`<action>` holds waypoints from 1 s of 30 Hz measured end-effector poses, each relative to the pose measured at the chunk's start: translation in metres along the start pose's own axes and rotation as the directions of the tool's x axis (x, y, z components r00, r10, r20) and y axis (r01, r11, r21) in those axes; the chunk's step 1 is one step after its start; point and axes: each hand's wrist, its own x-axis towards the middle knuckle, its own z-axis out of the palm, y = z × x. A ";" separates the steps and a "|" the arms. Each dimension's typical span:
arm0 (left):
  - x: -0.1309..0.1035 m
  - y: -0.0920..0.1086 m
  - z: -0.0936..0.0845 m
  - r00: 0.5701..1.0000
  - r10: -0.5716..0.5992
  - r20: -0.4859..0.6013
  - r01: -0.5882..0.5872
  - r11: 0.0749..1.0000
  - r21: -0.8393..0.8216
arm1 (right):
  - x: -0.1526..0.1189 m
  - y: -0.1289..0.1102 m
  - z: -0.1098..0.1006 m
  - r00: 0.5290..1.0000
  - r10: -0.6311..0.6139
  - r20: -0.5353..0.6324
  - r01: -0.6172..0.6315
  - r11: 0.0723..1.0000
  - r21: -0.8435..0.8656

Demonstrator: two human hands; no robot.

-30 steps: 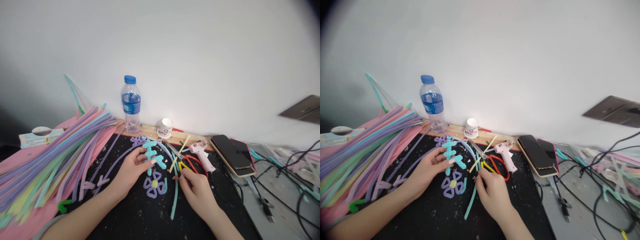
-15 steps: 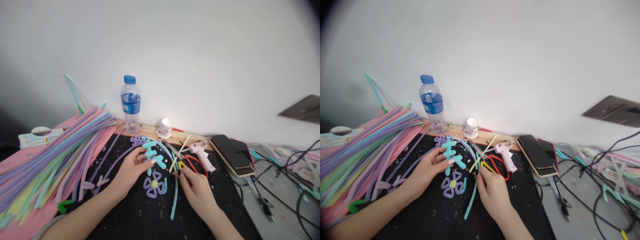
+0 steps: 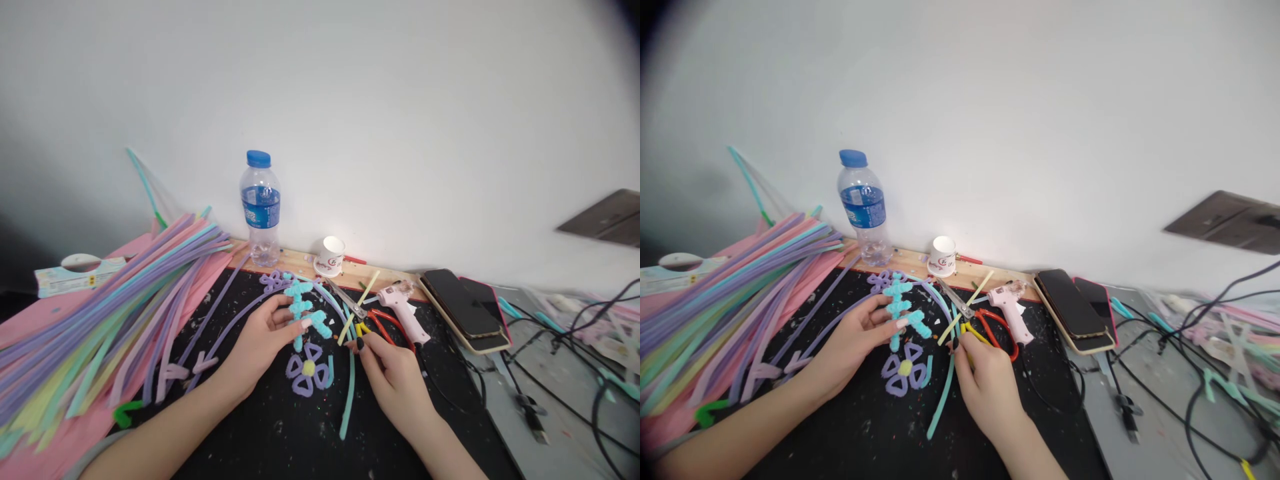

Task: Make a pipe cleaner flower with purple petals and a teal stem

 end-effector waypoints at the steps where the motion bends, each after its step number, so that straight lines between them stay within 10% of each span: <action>1: 0.000 0.000 0.000 1.000 0.000 -0.002 0.000 1.000 0.000 | 0.000 0.000 0.000 1.000 0.001 0.006 -0.001 1.000 0.002; 30: 0.000 -0.001 -0.001 1.000 -0.013 0.021 0.013 1.000 0.004 | 0.000 -0.003 0.000 0.996 -0.001 0.084 -0.005 0.997 0.077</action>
